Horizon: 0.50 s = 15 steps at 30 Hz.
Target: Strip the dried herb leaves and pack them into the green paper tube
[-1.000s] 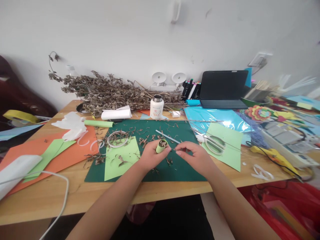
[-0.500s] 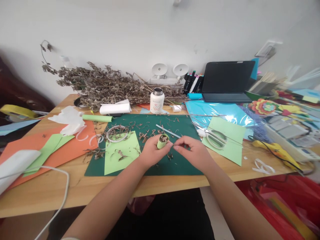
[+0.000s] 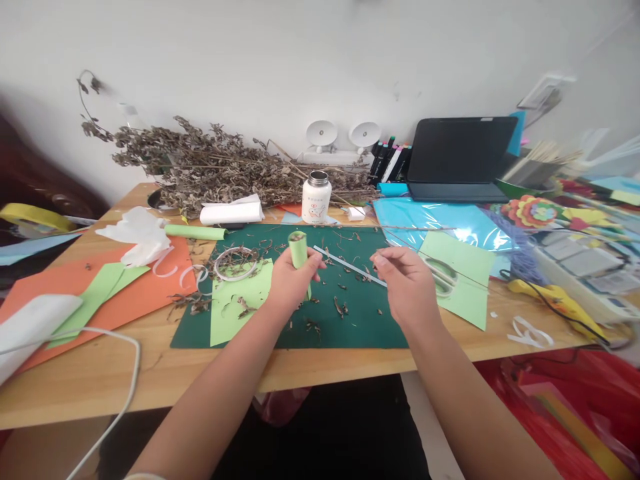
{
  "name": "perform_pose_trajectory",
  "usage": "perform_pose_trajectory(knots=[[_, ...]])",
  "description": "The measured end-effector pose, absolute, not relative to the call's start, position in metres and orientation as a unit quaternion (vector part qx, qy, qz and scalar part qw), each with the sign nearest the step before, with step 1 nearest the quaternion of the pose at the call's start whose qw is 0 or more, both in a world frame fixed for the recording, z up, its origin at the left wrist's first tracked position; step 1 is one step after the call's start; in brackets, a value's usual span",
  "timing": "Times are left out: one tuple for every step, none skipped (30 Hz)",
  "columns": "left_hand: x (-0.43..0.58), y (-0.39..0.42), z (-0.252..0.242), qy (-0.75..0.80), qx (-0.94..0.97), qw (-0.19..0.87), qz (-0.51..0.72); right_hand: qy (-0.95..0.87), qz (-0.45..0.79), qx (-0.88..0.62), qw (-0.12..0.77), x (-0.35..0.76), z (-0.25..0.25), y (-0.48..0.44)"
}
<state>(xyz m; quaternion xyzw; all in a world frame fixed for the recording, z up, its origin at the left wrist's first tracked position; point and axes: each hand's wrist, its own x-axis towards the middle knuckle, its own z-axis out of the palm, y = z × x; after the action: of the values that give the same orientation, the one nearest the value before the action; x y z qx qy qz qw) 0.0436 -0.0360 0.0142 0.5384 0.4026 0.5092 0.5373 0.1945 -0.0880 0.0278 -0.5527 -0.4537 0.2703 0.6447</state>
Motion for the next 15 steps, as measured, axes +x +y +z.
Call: perform_pose_trajectory(knots=[[0.043, -0.037, 0.014, 0.418, 0.565, 0.528, 0.476, -0.443, 0.277, -0.545, 0.656, 0.195, 0.028, -0.088], [0.043, -0.039, 0.014, 0.427, 0.592, 0.518, 0.446, -0.434, 0.284, -0.538, 0.664, 0.196, 0.029, -0.088], [0.042, -0.040, 0.013, 0.430, 0.618, 0.502, 0.425, -0.428, 0.288, -0.532, 0.671, 0.195, 0.031, -0.088], [0.042, -0.042, 0.013, 0.428, 0.644, 0.481, 0.413, -0.426, 0.293, -0.523, 0.677, 0.193, 0.033, -0.088], [0.042, -0.043, 0.012, 0.423, 0.672, 0.453, 0.406, -0.427, 0.295, -0.511, 0.685, 0.191, 0.036, -0.089], [0.041, -0.044, 0.011, 0.413, 0.699, 0.424, 0.401, -0.431, 0.297, -0.496, 0.693, 0.188, 0.038, -0.090], [0.041, -0.045, 0.011, 0.399, 0.725, 0.397, 0.396, -0.438, 0.299, -0.478, 0.700, 0.185, 0.041, -0.090], [0.040, -0.046, 0.011, 0.381, 0.749, 0.373, 0.393, -0.448, 0.300, -0.459, 0.706, 0.181, 0.045, -0.091], [0.040, -0.046, 0.011, 0.359, 0.770, 0.352, 0.393, -0.460, 0.301, -0.442, 0.709, 0.177, 0.048, -0.091], [0.039, -0.047, 0.012, 0.335, 0.787, 0.333, 0.397, -0.472, 0.299, -0.429, 0.709, 0.173, 0.050, -0.092], [0.039, -0.047, 0.013, 0.312, 0.800, 0.317, 0.403, -0.484, 0.298, -0.422, 0.706, 0.170, 0.053, -0.092], [0.039, -0.047, 0.013, 0.294, 0.808, 0.305, 0.410, -0.496, 0.300, -0.418, 0.700, 0.167, 0.055, -0.092], [0.038, -0.047, 0.014, 0.281, 0.813, 0.297, 0.414, -0.508, 0.301, -0.417, 0.691, 0.164, 0.056, -0.093], [0.038, -0.047, 0.014, 0.275, 0.815, 0.292, 0.417, -0.520, 0.301, -0.421, 0.679, 0.161, 0.058, -0.093], [0.038, -0.048, 0.013, 0.275, 0.816, 0.289, 0.418, -0.534, 0.299, -0.427, 0.666, 0.159, 0.058, -0.093]])
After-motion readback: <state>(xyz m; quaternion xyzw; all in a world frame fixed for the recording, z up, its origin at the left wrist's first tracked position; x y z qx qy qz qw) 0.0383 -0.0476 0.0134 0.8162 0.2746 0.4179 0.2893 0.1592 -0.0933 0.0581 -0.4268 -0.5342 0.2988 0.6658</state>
